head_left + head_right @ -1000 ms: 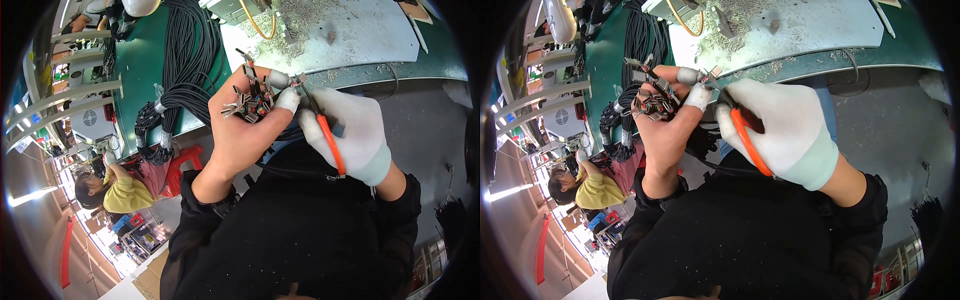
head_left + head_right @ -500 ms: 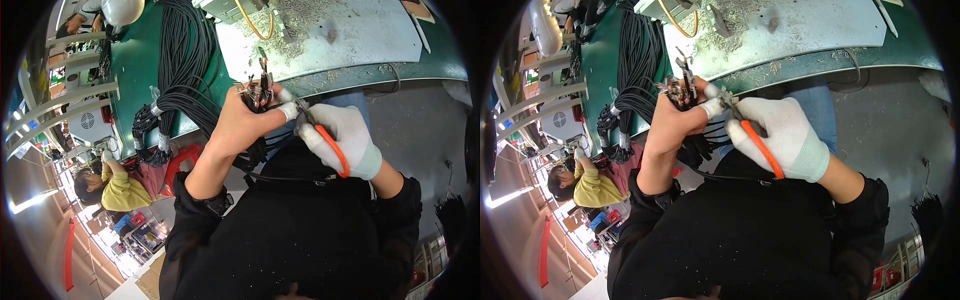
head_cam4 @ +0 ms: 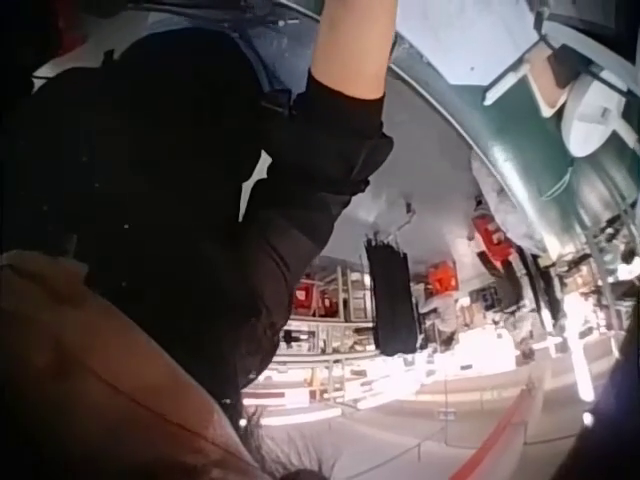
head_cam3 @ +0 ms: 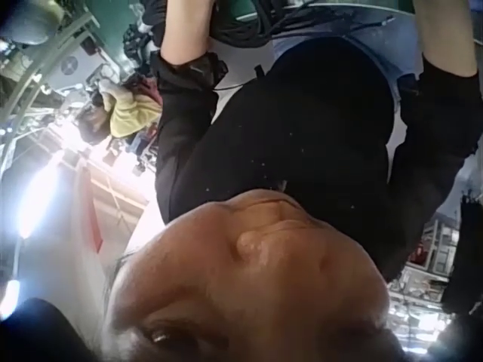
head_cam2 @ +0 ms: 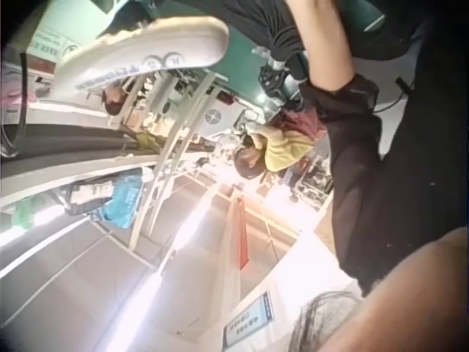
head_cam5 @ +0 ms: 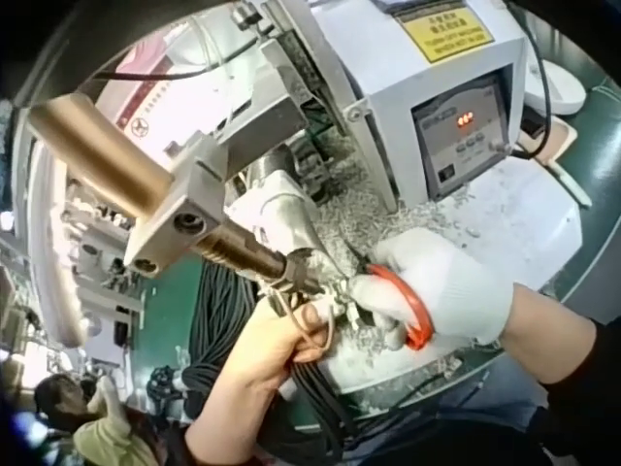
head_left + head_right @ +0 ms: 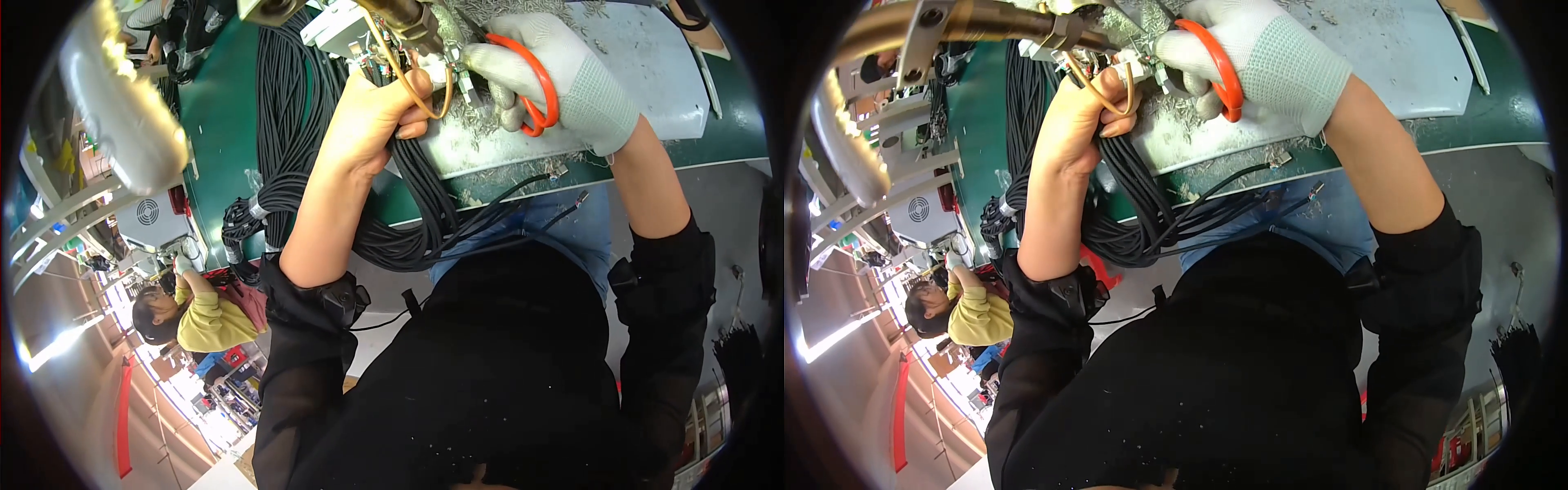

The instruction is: The person holds a bundle of cables, uses shears to trim the ends of individual wires, and then inserts each wire into a machine for processing.

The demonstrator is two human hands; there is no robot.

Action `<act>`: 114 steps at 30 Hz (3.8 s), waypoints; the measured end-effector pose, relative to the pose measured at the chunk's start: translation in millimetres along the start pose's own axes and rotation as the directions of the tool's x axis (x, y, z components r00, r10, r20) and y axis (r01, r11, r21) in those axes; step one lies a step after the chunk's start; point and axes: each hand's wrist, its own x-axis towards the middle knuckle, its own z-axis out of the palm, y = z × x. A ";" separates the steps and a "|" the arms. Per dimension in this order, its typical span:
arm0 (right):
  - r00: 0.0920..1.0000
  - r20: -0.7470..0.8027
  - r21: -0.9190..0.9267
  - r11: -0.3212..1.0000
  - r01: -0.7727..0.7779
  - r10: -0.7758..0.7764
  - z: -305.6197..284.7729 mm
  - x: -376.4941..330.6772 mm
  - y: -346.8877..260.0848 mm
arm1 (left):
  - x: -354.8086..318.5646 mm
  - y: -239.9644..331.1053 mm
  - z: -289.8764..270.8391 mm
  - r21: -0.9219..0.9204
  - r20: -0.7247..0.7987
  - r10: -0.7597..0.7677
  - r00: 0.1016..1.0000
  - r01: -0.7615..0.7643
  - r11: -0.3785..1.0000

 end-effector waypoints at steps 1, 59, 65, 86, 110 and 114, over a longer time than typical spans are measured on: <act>0.998 0.017 0.005 0.998 0.064 -0.064 -1.2 3.3 0.3 | 0.9 -1.6 -1.3 0.028 0.012 0.017 1.000 -0.017 0.999; 0.988 -0.115 -0.412 0.910 0.050 -0.107 -28.7 -54.3 9.8 | -47.8 -8.8 -0.6 -0.054 -0.334 0.157 0.930 -0.185 0.981; 0.901 -0.071 -0.563 0.763 0.318 -0.428 -9.8 -68.0 -18.5 | -93.4 -12.5 22.6 -0.120 0.192 -0.065 0.979 0.090 0.989; 0.987 0.118 0.293 0.946 -0.141 0.111 17.6 -107.4 -28.6 | -118.6 -4.4 79.6 0.325 -0.006 0.231 0.973 -0.217 0.921; 0.953 -0.092 -0.401 0.887 0.229 -0.287 48.4 -119.6 -7.9 | -107.5 -9.9 67.3 0.670 0.208 0.648 0.733 -0.589 0.452; 0.954 -0.092 -0.358 0.903 0.236 -0.286 49.6 -115.3 -10.1 | -105.6 -13.2 71.5 0.458 -0.096 0.615 0.783 -0.514 0.725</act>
